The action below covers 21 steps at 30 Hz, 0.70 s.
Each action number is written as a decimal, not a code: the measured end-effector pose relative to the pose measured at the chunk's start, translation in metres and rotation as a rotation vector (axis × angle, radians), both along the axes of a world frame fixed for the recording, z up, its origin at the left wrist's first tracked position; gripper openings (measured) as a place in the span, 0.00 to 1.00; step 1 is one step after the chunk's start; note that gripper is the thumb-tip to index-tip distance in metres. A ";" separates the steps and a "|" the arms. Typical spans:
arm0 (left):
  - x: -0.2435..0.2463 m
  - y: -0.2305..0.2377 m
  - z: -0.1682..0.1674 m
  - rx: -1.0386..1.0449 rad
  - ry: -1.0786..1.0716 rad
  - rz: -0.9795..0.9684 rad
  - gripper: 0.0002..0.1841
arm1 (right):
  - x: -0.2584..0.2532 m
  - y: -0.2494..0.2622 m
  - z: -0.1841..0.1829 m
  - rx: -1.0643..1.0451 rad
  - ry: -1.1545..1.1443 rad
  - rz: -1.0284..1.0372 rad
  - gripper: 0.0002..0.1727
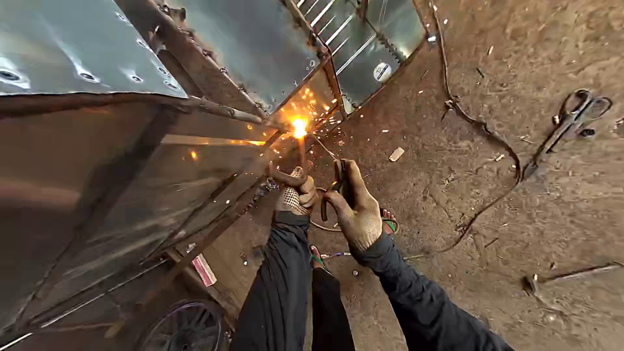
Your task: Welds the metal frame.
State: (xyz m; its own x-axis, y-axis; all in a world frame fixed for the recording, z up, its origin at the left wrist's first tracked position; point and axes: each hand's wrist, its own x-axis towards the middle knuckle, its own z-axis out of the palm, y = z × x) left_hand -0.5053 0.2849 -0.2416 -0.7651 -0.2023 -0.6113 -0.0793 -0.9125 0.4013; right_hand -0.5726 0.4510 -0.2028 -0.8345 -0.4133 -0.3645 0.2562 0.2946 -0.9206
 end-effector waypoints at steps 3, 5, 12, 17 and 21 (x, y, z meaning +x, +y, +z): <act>-0.002 0.001 0.004 0.016 -0.017 0.007 0.19 | 0.001 0.003 -0.005 0.036 -0.013 0.003 0.44; -0.002 0.000 0.004 0.028 0.002 0.000 0.19 | 0.002 0.002 -0.008 0.055 -0.007 0.016 0.44; -0.001 -0.002 0.002 0.019 0.024 -0.030 0.22 | 0.003 -0.002 -0.012 0.043 -0.024 0.024 0.44; -0.001 -0.002 0.002 0.029 0.033 -0.024 0.21 | 0.002 -0.003 -0.012 0.070 -0.010 0.051 0.42; 0.001 -0.001 0.002 0.034 0.036 -0.013 0.19 | 0.000 -0.003 -0.010 0.058 -0.027 0.062 0.42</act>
State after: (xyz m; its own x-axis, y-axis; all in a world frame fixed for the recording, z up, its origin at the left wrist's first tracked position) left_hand -0.5048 0.2843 -0.2392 -0.7890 -0.1722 -0.5898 -0.0769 -0.9247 0.3728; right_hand -0.5729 0.4484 -0.2129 -0.7978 -0.4411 -0.4111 0.2601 0.3633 -0.8946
